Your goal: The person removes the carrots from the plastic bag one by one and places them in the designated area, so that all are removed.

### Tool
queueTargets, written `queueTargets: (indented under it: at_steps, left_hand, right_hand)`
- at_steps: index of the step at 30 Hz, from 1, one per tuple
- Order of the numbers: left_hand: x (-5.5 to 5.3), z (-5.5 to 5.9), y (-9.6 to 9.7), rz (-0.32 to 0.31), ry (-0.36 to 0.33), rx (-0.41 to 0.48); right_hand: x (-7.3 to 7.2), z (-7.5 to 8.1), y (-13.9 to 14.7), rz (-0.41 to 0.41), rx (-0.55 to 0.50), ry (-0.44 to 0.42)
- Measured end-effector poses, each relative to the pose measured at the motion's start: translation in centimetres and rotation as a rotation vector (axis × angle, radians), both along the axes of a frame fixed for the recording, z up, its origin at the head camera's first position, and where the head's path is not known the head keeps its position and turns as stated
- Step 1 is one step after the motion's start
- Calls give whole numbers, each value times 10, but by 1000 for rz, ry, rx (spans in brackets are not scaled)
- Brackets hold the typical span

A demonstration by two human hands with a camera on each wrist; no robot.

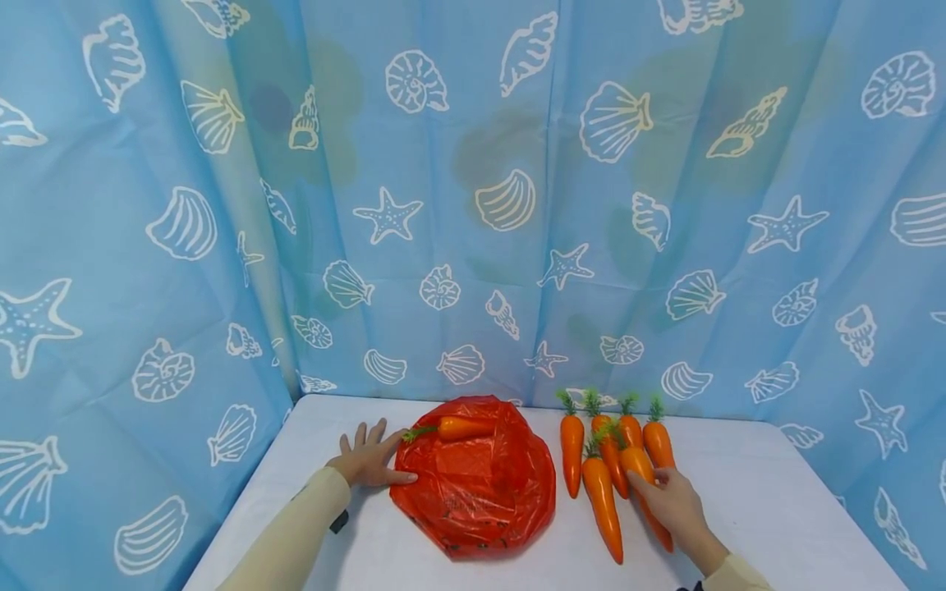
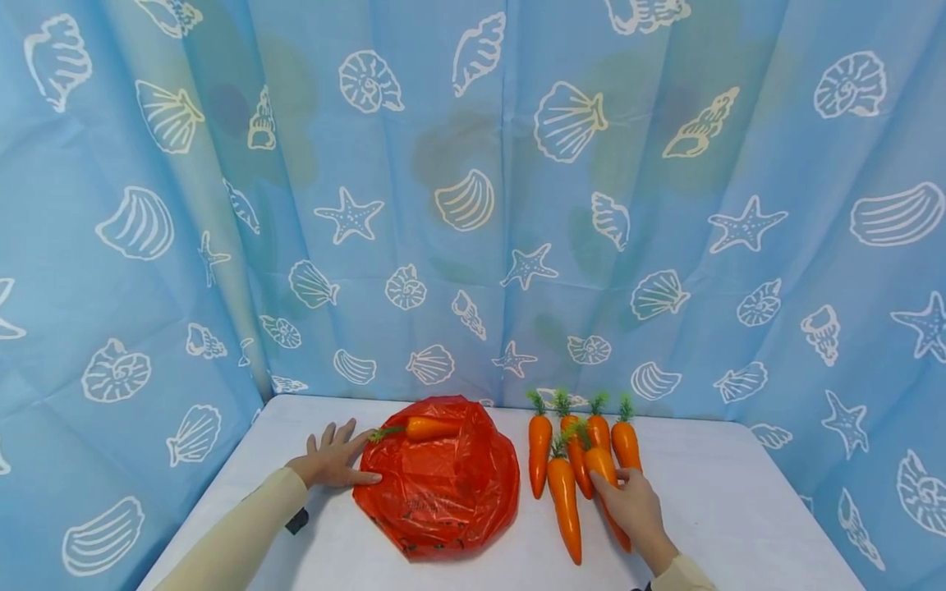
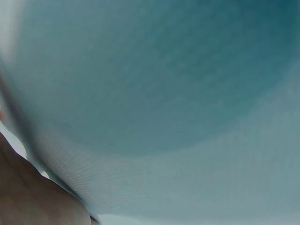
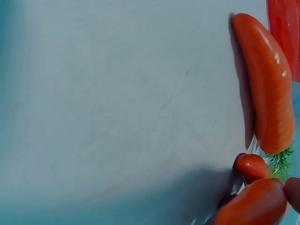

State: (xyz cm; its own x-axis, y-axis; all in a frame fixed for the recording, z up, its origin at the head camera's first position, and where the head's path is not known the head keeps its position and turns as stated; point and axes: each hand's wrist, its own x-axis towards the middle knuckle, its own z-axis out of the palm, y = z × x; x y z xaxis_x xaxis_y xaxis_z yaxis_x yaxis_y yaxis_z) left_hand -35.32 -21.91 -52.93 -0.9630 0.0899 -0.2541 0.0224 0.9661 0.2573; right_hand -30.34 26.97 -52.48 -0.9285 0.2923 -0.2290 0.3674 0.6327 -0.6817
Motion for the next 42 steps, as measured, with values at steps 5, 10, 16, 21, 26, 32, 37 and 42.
queueTargets:
  at_steps: [5,10,16,21,26,32,37,42]
  left_hand:
    - [-1,-2,0,9,-8,8]
    - [-1,-4,0,3,-3,6]
    - [-3,-3,0,1,-3,10]
    - [-1,-2,0,-3,4,4]
    - [0,-3,0,-9,15,9]
    - [0,-3,1,-9,10,0]
    - [-4,-5,0,0,-2,10]
    - [-6,-11,-1,15,-10,28]
  right_hand:
    - [2,-2,2,7,-8,-22]
    - [7,-3,2,5,-50,-17]
    - [10,-1,6,9,-27,-12]
    - [11,-3,8,2,-34,-25]
    - [11,-2,9,9,-25,-17]
    - [15,3,14,36,-13,-16]
    - [14,5,23,64,30,14]
    - [10,11,33,145,54,85]
